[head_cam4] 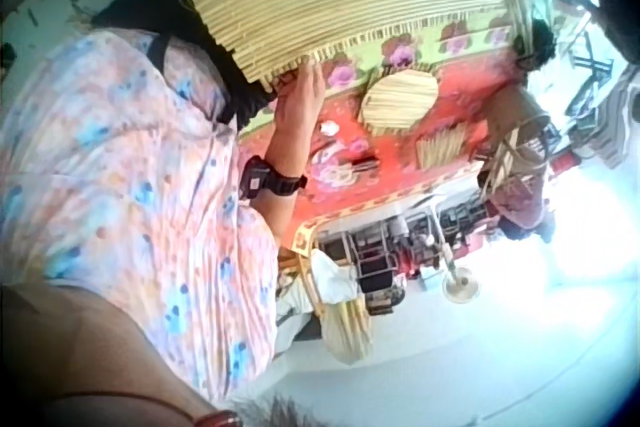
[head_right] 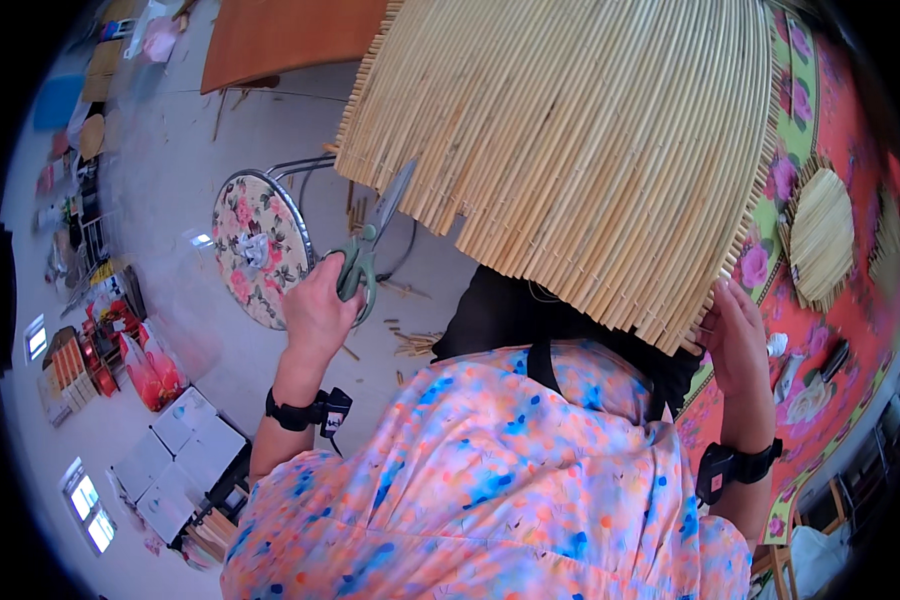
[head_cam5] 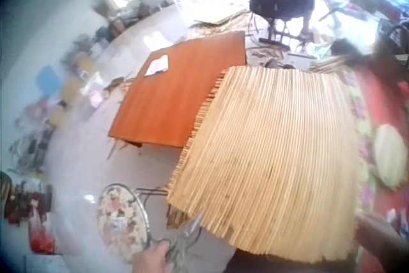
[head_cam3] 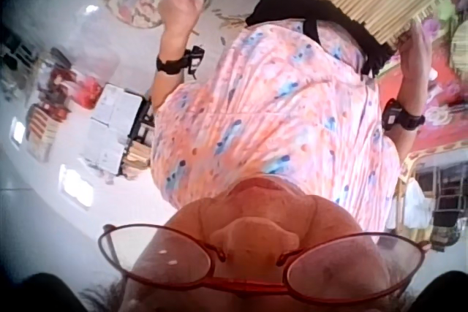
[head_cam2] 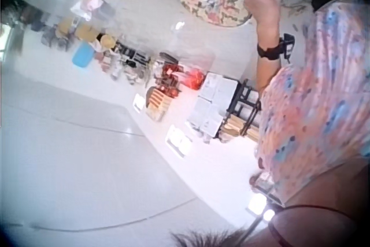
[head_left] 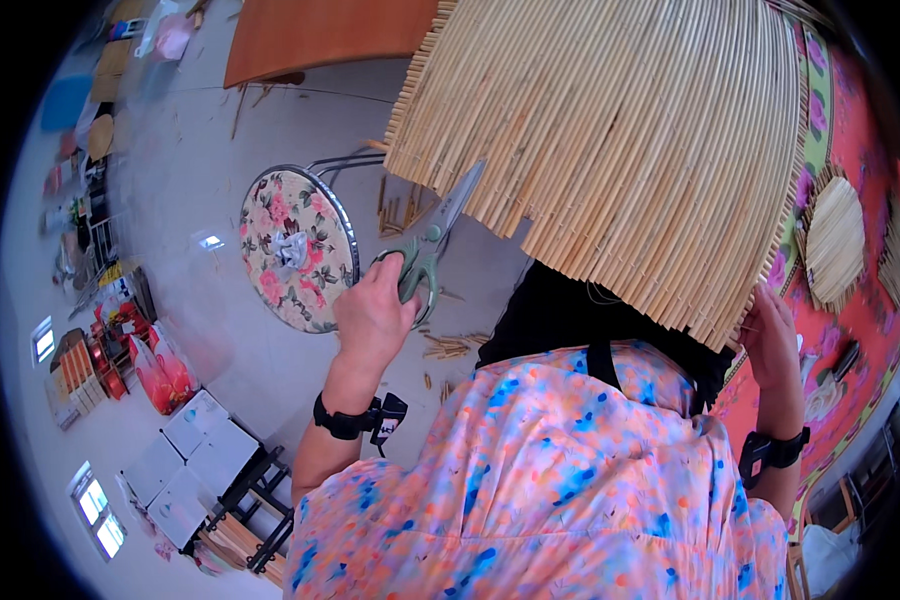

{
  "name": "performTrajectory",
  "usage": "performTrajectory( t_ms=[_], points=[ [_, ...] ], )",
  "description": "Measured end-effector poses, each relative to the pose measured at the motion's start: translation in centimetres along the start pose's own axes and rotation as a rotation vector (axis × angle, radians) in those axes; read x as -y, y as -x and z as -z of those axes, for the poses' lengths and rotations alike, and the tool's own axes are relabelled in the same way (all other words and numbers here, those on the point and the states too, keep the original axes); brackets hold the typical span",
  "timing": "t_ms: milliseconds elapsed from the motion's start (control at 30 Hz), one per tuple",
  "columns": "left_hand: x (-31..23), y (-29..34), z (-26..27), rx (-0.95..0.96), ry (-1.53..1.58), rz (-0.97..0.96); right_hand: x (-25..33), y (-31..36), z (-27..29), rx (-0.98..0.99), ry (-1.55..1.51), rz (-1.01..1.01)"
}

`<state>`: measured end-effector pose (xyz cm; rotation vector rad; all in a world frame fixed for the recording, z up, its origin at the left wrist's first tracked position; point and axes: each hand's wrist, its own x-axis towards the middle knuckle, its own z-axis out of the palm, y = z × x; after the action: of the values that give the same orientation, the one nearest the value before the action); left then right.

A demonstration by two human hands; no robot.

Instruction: The person sits on the floor and weaves a bamboo mat using a needle and white thread. They trim the mat edges with scissors and pliers, then stitch the bamboo strips together along the edge to secure them.

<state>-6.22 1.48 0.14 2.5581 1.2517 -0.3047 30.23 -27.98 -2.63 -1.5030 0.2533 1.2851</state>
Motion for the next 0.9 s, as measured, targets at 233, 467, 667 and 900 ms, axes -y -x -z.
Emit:
performTrajectory(
  t_ms=[233, 467, 667, 900],
  points=[
    [0.2, -0.2, -1.2, 0.069, 0.054, 0.048, 0.0, 0.3, -0.7, -0.083, 0.029, -0.004],
    [0.9, -3.1, -0.5, -0.072, 0.284, 0.172, 0.0, 0.4, -1.5, -0.142, 0.054, 0.01],
    [1.5, -10.8, 4.5, -0.278, 0.301, 0.261, 0.2, 0.3, -0.7, -0.053, 0.07, 0.031],
    [6.8, -23.2, 4.4, -0.342, 0.079, 0.268, -0.5, 0.0, 0.6, -0.003, 0.037, 0.053]
  ],
)
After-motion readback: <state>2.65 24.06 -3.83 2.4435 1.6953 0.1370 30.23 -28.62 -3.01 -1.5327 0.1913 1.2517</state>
